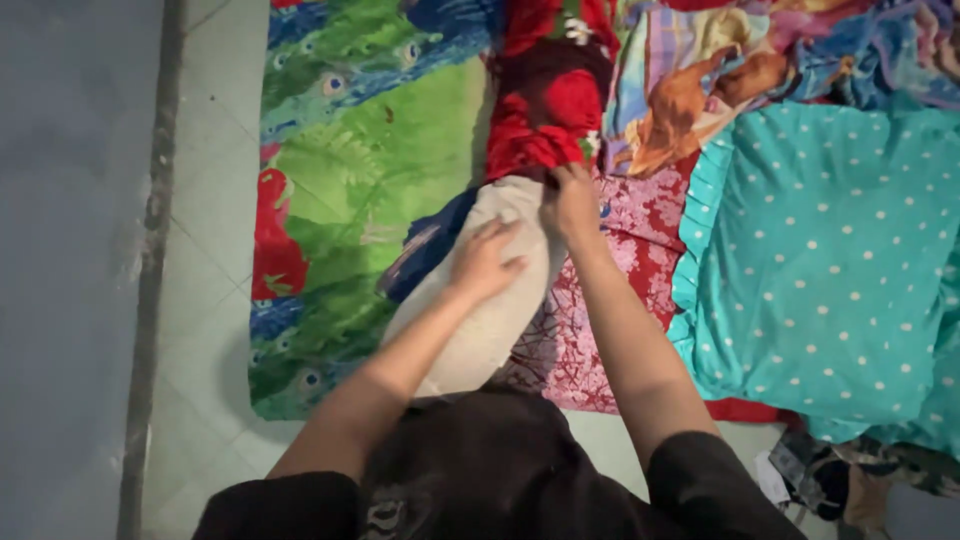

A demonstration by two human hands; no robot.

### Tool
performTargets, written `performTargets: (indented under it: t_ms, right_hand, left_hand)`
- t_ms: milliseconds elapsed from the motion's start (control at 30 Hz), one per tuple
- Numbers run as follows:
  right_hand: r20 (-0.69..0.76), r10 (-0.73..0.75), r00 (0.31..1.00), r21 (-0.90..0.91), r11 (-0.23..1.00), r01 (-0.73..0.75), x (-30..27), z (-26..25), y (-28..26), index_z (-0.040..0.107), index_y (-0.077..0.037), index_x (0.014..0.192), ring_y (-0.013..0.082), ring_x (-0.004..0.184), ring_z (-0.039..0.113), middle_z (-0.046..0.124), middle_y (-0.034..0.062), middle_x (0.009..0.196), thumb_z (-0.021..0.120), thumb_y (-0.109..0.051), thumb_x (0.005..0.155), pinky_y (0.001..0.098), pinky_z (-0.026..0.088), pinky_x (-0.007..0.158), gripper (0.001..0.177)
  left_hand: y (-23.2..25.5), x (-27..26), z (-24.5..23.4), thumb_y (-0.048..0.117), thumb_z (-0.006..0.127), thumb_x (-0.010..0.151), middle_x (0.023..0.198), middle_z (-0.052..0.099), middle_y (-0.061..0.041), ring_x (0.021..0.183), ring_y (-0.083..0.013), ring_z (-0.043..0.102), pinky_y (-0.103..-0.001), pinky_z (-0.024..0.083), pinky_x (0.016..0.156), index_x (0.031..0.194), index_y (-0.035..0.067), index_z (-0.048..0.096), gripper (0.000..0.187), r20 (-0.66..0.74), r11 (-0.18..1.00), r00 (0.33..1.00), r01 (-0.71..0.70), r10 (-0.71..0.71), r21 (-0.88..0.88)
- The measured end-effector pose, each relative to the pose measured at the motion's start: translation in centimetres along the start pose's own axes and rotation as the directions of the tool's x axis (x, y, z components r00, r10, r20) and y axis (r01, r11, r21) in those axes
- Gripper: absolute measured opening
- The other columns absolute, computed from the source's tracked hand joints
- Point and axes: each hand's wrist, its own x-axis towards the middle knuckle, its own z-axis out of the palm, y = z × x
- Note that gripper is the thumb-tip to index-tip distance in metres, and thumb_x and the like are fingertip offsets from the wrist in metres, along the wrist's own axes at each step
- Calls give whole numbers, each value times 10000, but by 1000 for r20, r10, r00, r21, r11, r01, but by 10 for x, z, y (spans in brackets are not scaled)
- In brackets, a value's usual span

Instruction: Putting a pillowcase on a bolster pillow

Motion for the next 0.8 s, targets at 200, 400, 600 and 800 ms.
performTargets:
  t_ms: [200,400,600,800]
  right_hand:
    - [-166,185,969,81,981,-174,-20,4,63,783,-38,1013,404,943,702,723,218,967,681,-4,844,448,559,861,200]
    - [-189,123,974,194,977,-86,-35,-18,29,785,-33,986,359,854,734,744,210,914,733,-39,827,428,566,777,168]
    - [-88,220,971,318,930,-182,-63,-24,-37,744,-27,986,361,852,729,738,205,921,705,-71,864,429,561,774,135]
    - [18,179,984,280,944,-177,-61,-50,-48,653,-12,1029,397,914,675,674,210,950,673,-38,864,456,537,809,168]
  left_hand:
    - [18,21,7,338,726,889,1385,617,-187,1231,-366,627,-456,504,1038,1435,155,609,587,64,995,994,-84,87,-49]
    - [9,63,-15,228,686,912,1162,733,-117,1038,-353,705,-450,557,914,1343,193,666,433,57,1000,998,-1,3,-22]
    - [8,83,-10,181,814,700,1090,677,-104,1074,-335,619,-456,470,932,1118,97,690,445,-158,885,873,-439,461,153]
    - [-15,94,-18,139,763,822,1073,672,-49,1043,-261,624,-443,471,938,1078,115,701,264,16,728,762,-624,647,284]
